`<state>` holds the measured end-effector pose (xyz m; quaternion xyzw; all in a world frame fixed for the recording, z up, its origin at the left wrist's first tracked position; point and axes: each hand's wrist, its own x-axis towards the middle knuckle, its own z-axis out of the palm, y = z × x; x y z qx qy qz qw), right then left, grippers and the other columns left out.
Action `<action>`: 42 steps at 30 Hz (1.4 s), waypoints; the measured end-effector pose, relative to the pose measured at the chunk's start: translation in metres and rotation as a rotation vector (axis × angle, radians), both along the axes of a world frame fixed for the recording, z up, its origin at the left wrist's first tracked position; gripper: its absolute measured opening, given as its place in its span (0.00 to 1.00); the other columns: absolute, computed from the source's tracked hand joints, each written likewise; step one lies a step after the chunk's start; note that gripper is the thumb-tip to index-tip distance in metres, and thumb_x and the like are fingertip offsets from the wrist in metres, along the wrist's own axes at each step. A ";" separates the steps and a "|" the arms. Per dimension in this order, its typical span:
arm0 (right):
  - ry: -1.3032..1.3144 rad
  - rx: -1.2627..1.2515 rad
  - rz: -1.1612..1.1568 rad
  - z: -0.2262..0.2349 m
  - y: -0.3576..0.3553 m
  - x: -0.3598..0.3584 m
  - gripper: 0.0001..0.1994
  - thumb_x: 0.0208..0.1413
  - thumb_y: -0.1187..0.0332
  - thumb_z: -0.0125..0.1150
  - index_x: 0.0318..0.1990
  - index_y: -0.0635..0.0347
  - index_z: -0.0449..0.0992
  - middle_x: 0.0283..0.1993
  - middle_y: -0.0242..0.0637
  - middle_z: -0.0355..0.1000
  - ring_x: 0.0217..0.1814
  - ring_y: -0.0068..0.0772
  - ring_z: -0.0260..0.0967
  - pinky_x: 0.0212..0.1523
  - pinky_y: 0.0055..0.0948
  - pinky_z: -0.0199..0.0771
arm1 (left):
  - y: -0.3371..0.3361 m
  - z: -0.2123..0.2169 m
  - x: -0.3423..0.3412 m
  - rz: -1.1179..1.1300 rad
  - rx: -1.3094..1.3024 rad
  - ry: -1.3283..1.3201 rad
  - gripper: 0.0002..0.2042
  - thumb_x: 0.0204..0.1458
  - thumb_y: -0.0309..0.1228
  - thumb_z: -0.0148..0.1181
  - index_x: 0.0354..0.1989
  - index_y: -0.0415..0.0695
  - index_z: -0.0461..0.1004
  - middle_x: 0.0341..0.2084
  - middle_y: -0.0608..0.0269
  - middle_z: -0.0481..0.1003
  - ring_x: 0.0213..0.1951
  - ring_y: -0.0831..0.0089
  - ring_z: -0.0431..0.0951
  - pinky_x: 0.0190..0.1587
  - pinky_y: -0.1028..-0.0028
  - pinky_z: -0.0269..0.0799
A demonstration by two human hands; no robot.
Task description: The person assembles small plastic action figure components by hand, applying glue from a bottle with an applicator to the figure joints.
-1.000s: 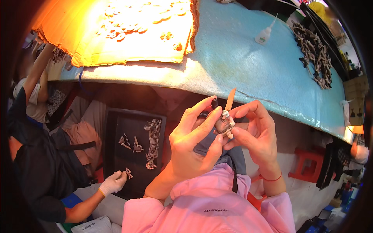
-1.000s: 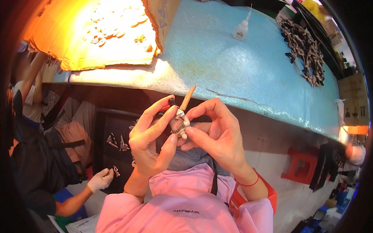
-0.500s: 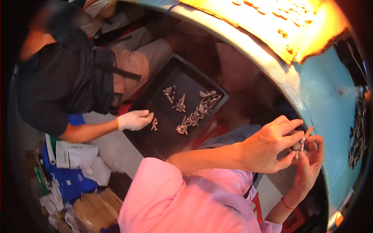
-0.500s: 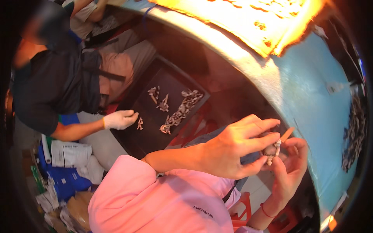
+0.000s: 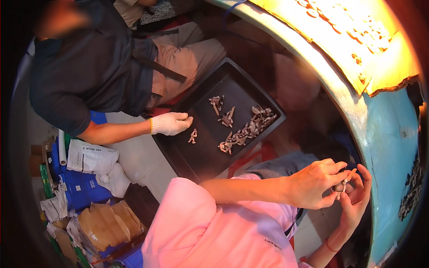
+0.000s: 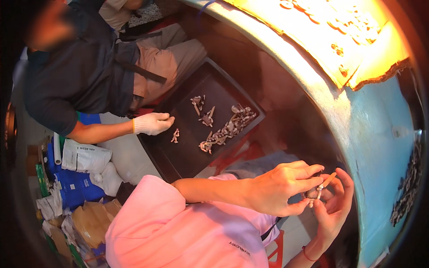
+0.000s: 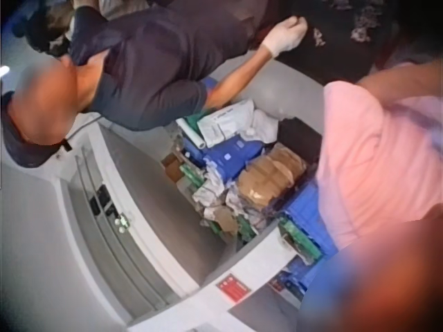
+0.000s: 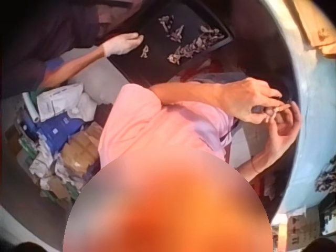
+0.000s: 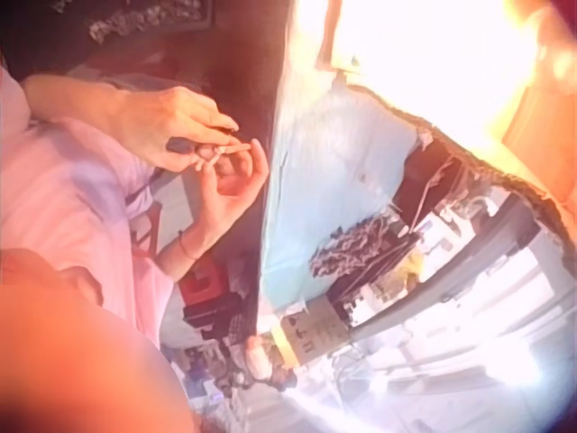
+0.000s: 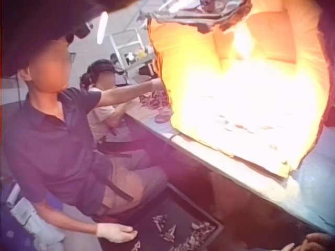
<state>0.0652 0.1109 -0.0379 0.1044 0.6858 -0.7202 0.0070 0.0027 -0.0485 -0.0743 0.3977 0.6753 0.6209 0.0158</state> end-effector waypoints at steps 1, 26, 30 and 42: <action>0.002 0.012 -0.005 -0.001 0.000 0.001 0.35 0.38 0.81 0.57 0.58 0.66 0.52 0.46 0.46 0.63 0.39 0.32 0.69 0.34 0.23 0.73 | 0.000 -0.001 0.001 0.007 0.015 -0.019 0.22 0.34 0.23 0.60 0.43 0.31 0.68 0.43 0.41 0.67 0.37 0.53 0.71 0.39 0.65 0.69; 0.005 0.010 0.021 -0.034 0.012 0.017 0.35 0.38 0.82 0.52 0.60 0.70 0.52 0.48 0.51 0.67 0.49 0.30 0.66 0.49 0.25 0.65 | 0.008 -0.012 0.014 0.064 -0.067 0.034 0.24 0.28 0.22 0.60 0.41 0.29 0.66 0.41 0.46 0.68 0.35 0.56 0.71 0.38 0.67 0.70; 0.028 0.047 -0.043 -0.026 0.001 0.019 0.35 0.38 0.83 0.52 0.60 0.70 0.52 0.49 0.51 0.66 0.49 0.31 0.65 0.49 0.24 0.66 | 0.007 -0.007 0.016 -0.042 -0.070 -0.017 0.24 0.29 0.22 0.59 0.41 0.30 0.66 0.41 0.46 0.68 0.36 0.55 0.71 0.39 0.66 0.70; 0.161 -0.394 -0.021 -0.011 -0.007 -0.001 0.34 0.43 0.89 0.51 0.61 0.71 0.48 0.62 0.49 0.51 0.58 0.35 0.58 0.51 0.27 0.71 | -0.008 0.025 -0.006 -0.014 -0.183 0.086 0.26 0.32 0.18 0.60 0.46 0.31 0.68 0.47 0.43 0.67 0.42 0.52 0.72 0.42 0.67 0.71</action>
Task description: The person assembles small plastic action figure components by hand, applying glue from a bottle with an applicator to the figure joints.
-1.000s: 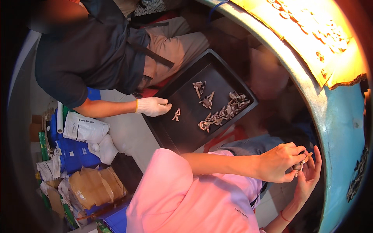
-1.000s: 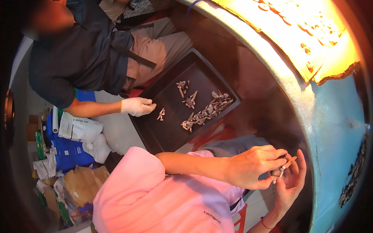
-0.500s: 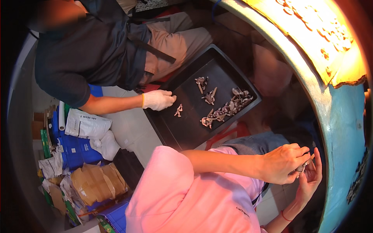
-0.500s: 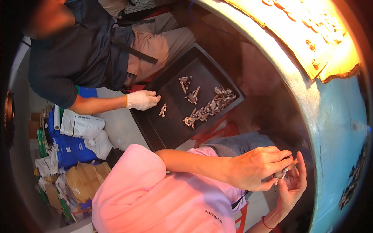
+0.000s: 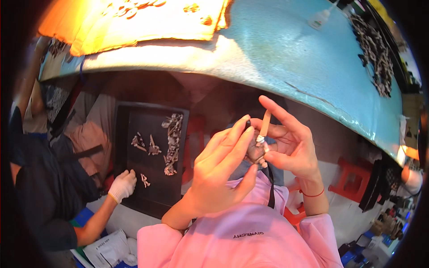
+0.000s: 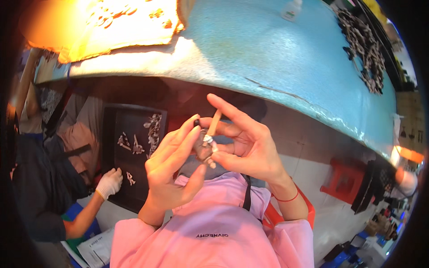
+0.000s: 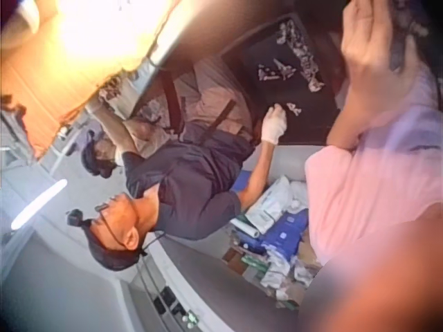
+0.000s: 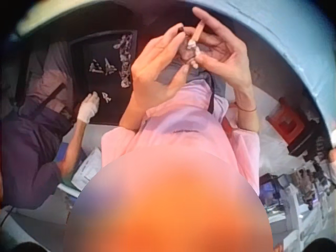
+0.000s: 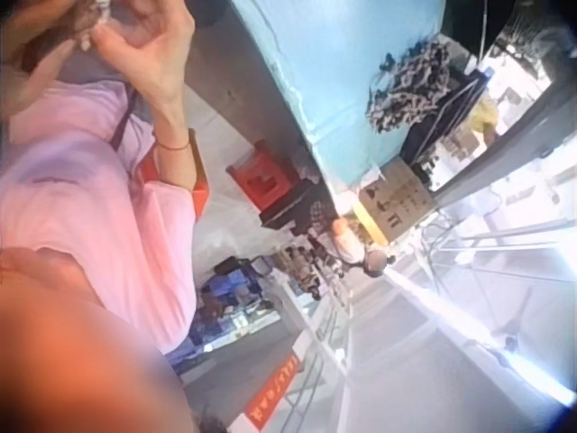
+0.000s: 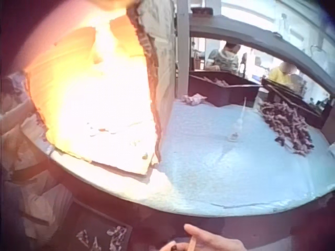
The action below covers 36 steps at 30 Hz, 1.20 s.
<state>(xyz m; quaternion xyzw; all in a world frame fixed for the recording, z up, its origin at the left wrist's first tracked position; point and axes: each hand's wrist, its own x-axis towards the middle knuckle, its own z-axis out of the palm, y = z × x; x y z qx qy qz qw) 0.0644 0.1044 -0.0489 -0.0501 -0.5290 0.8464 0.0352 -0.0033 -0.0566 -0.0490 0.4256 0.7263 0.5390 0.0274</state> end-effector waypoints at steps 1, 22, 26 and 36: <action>-0.017 -0.038 0.028 0.004 0.002 0.002 0.34 0.43 0.89 0.51 0.61 0.71 0.48 0.62 0.48 0.50 0.59 0.35 0.58 0.51 0.27 0.71 | 0.000 0.004 -0.001 -0.026 -0.012 -0.019 0.26 0.31 0.18 0.59 0.46 0.31 0.68 0.48 0.43 0.67 0.42 0.52 0.72 0.42 0.66 0.71; -0.004 0.072 0.051 0.019 0.013 0.015 0.35 0.43 0.87 0.52 0.62 0.66 0.49 0.47 0.37 0.62 0.64 0.36 0.50 0.52 0.28 0.67 | 0.015 0.018 0.001 -0.058 -0.132 0.119 0.26 0.30 0.18 0.59 0.45 0.30 0.68 0.44 0.39 0.69 0.39 0.51 0.74 0.42 0.65 0.71; 0.032 0.073 0.074 0.007 0.012 0.015 0.35 0.45 0.84 0.51 0.63 0.59 0.49 0.47 0.33 0.61 0.63 0.34 0.52 0.55 0.28 0.65 | 0.013 0.009 0.006 -0.023 -0.128 0.077 0.25 0.30 0.17 0.57 0.45 0.29 0.68 0.44 0.37 0.69 0.38 0.53 0.75 0.40 0.66 0.71; 0.240 0.333 -0.111 -0.013 0.007 0.011 0.35 0.40 0.80 0.50 0.62 0.59 0.53 0.35 0.35 0.69 0.41 0.22 0.67 0.42 0.22 0.69 | 0.024 0.018 0.021 -0.032 -0.048 0.038 0.19 0.45 0.15 0.51 0.49 0.30 0.65 0.46 0.45 0.69 0.44 0.64 0.73 0.44 0.73 0.70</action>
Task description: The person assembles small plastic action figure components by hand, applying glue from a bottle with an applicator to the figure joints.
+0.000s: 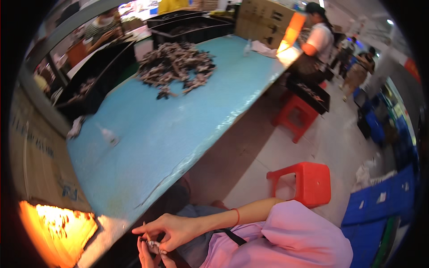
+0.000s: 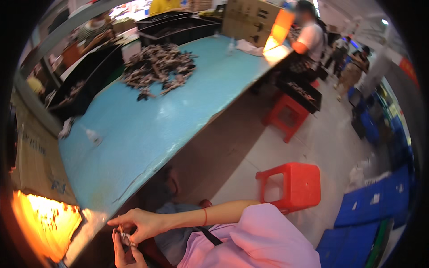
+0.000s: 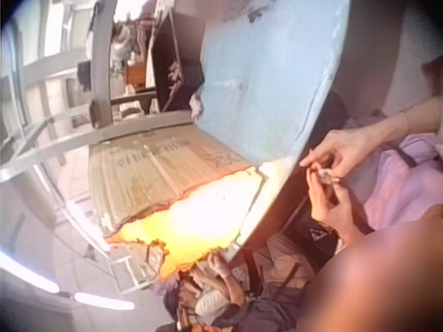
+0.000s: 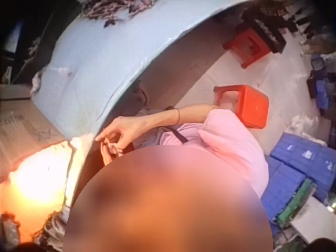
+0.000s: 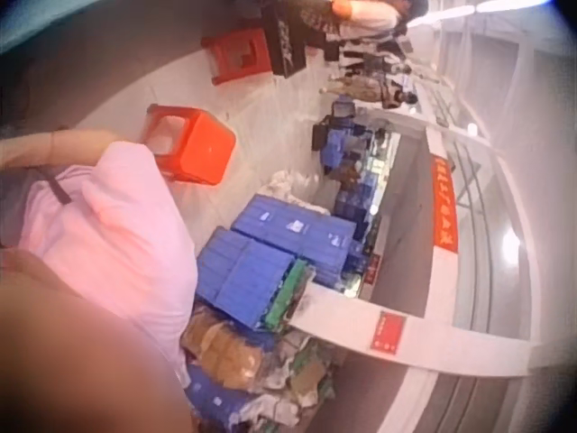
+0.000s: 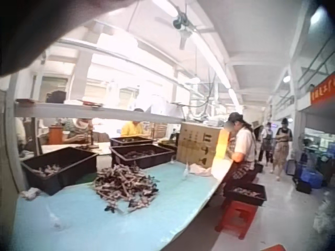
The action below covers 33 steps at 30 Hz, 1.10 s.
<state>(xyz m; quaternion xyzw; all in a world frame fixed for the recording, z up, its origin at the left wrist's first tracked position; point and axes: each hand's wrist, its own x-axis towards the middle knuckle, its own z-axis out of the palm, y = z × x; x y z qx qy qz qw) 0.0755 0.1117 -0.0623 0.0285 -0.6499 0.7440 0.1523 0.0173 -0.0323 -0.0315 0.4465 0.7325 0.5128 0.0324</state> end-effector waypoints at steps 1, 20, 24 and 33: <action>0.001 0.017 -0.042 -0.005 0.001 -0.001 0.35 0.40 0.80 0.50 0.62 0.59 0.53 0.35 0.35 0.69 0.41 0.22 0.67 0.42 0.22 0.69 | 0.007 0.002 0.000 -0.042 0.017 0.001 0.19 0.45 0.15 0.51 0.49 0.30 0.65 0.46 0.45 0.69 0.44 0.64 0.73 0.44 0.73 0.70; -0.122 0.262 -0.424 0.026 0.043 0.036 0.26 0.46 0.73 0.59 0.56 0.64 0.61 0.44 0.41 0.72 0.43 0.27 0.69 0.41 0.25 0.70 | 0.041 -0.033 -0.009 -0.556 0.544 -1.903 0.26 0.52 0.36 0.44 0.56 0.32 0.55 0.55 0.40 0.57 0.55 0.43 0.60 0.45 0.50 0.70; -0.084 0.009 -0.356 0.022 0.028 0.028 0.24 0.43 0.77 0.60 0.52 0.62 0.64 0.41 0.39 0.73 0.39 0.27 0.71 0.39 0.24 0.71 | 0.031 -0.025 -0.006 -0.561 0.427 -1.757 0.25 0.54 0.37 0.38 0.60 0.39 0.51 0.57 0.48 0.57 0.54 0.38 0.59 0.44 0.43 0.67; -0.098 0.267 -0.425 0.044 0.021 0.034 0.24 0.41 0.77 0.63 0.49 0.62 0.66 0.36 0.38 0.74 0.34 0.25 0.72 0.30 0.22 0.71 | 0.027 -0.026 -0.007 -0.760 0.536 -2.054 0.31 0.56 0.51 0.31 0.59 0.38 0.52 0.55 0.35 0.55 0.48 0.42 0.65 0.38 0.49 0.71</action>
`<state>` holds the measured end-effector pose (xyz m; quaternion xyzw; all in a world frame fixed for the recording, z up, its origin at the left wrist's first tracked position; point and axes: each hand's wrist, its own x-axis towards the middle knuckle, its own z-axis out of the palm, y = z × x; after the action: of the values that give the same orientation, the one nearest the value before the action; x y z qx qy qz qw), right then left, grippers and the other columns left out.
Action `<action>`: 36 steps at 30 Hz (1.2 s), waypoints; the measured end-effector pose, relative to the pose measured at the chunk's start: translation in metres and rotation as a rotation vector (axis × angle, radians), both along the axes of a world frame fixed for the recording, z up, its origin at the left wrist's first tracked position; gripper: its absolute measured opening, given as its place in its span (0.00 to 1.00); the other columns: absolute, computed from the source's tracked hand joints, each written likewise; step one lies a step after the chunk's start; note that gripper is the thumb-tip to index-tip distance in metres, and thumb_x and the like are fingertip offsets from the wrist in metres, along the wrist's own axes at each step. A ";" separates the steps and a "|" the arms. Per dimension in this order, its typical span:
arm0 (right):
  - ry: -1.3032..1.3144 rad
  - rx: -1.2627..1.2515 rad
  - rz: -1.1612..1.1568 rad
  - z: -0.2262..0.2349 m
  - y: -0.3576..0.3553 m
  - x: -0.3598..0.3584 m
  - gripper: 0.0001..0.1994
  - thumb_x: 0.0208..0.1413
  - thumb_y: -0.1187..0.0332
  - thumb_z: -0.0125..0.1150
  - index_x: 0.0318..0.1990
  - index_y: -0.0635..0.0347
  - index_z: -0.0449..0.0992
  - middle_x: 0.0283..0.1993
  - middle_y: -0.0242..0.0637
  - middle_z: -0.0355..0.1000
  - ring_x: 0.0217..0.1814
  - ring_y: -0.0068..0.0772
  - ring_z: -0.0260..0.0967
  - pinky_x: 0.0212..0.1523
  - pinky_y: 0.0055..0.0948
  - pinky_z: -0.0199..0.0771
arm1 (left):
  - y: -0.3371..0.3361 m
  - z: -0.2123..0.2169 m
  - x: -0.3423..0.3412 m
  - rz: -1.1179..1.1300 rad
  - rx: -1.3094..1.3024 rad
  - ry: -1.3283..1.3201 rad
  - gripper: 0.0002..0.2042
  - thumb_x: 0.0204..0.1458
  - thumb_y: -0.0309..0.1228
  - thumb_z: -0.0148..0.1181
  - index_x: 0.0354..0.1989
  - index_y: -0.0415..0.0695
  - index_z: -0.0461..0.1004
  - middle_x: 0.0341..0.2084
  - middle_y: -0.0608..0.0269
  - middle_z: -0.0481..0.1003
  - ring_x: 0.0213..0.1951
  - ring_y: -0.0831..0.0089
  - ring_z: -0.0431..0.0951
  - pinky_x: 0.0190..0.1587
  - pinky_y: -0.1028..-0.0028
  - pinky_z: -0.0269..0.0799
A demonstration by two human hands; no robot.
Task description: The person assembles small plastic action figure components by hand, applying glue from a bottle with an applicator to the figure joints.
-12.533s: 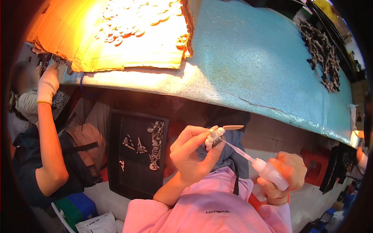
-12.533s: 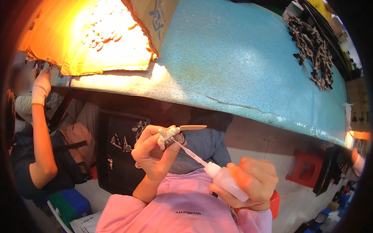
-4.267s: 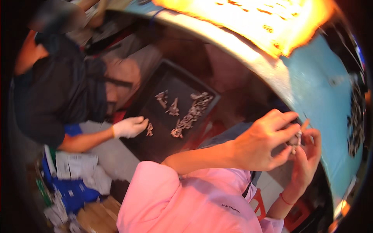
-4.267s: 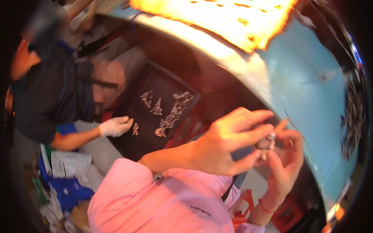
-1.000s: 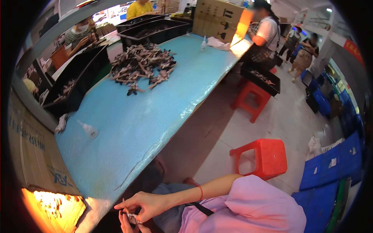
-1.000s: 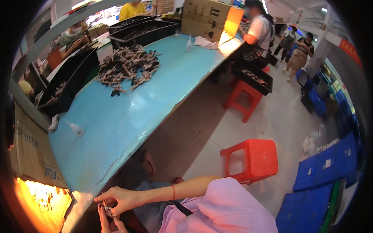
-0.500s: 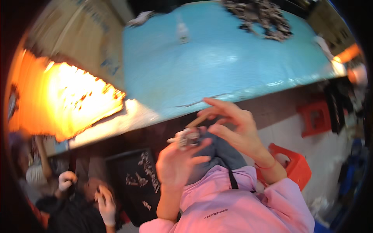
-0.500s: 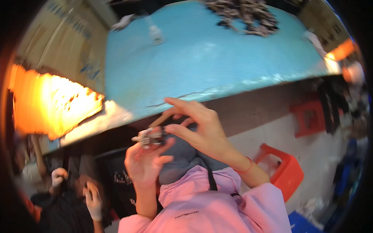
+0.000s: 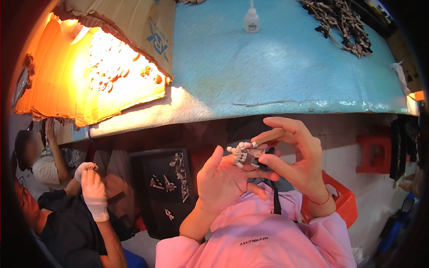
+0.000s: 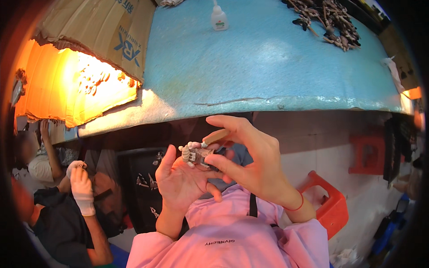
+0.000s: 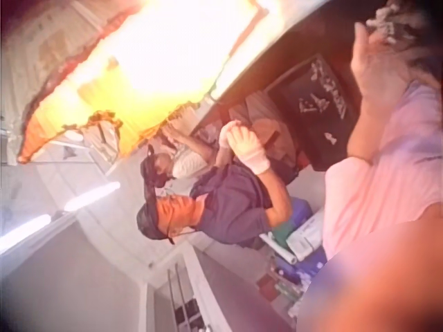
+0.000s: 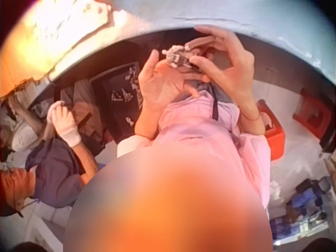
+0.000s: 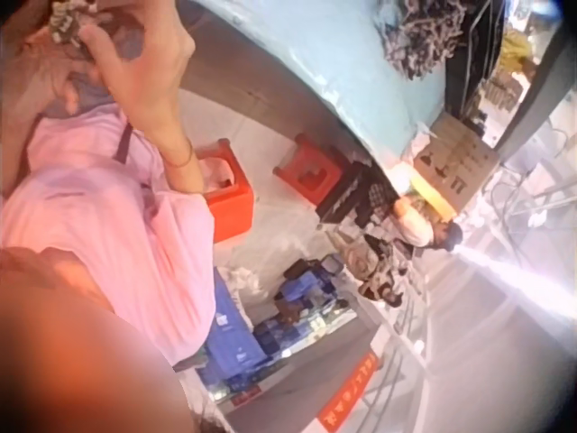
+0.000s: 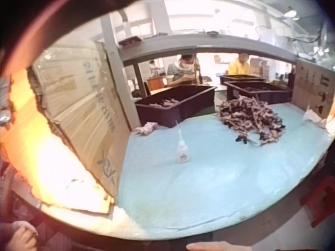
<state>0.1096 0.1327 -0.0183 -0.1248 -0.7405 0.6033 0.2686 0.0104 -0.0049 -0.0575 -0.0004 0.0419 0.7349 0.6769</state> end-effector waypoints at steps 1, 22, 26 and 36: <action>0.002 0.026 -0.015 0.001 -0.001 0.000 0.24 0.40 0.77 0.64 0.49 0.62 0.67 0.35 0.37 0.74 0.34 0.25 0.72 0.28 0.21 0.71 | 0.000 -0.002 0.000 0.003 -0.004 0.000 0.31 0.56 0.51 0.31 0.59 0.38 0.52 0.55 0.35 0.55 0.48 0.42 0.65 0.38 0.49 0.71; 0.181 0.223 0.057 0.003 -0.009 0.001 0.27 0.37 0.77 0.66 0.50 0.69 0.67 0.34 0.42 0.73 0.34 0.35 0.69 0.29 0.26 0.71 | -0.010 0.004 0.006 0.109 -0.042 0.230 0.29 0.53 0.46 0.49 0.50 0.28 0.62 0.45 0.38 0.66 0.35 0.61 0.71 0.24 0.73 0.67; 0.206 0.215 0.079 -0.001 -0.010 0.002 0.27 0.37 0.77 0.66 0.50 0.70 0.66 0.35 0.43 0.73 0.35 0.36 0.69 0.29 0.26 0.71 | -0.012 0.007 0.007 0.197 0.001 0.344 0.26 0.52 0.43 0.52 0.50 0.30 0.65 0.45 0.39 0.67 0.34 0.62 0.72 0.24 0.73 0.69; 0.166 -0.135 0.065 -0.004 -0.012 0.009 0.34 0.43 0.80 0.61 0.59 0.68 0.52 0.54 0.50 0.63 0.54 0.37 0.64 0.51 0.29 0.65 | -0.010 0.017 0.009 0.511 -0.256 1.158 0.26 0.47 0.37 0.61 0.49 0.29 0.66 0.36 0.48 0.73 0.31 0.70 0.71 0.29 0.77 0.68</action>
<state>0.1186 0.1208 -0.0224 -0.0680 -0.6772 0.6684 0.3001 0.0196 -0.0147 -0.0409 0.3055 0.4862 0.7435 0.3429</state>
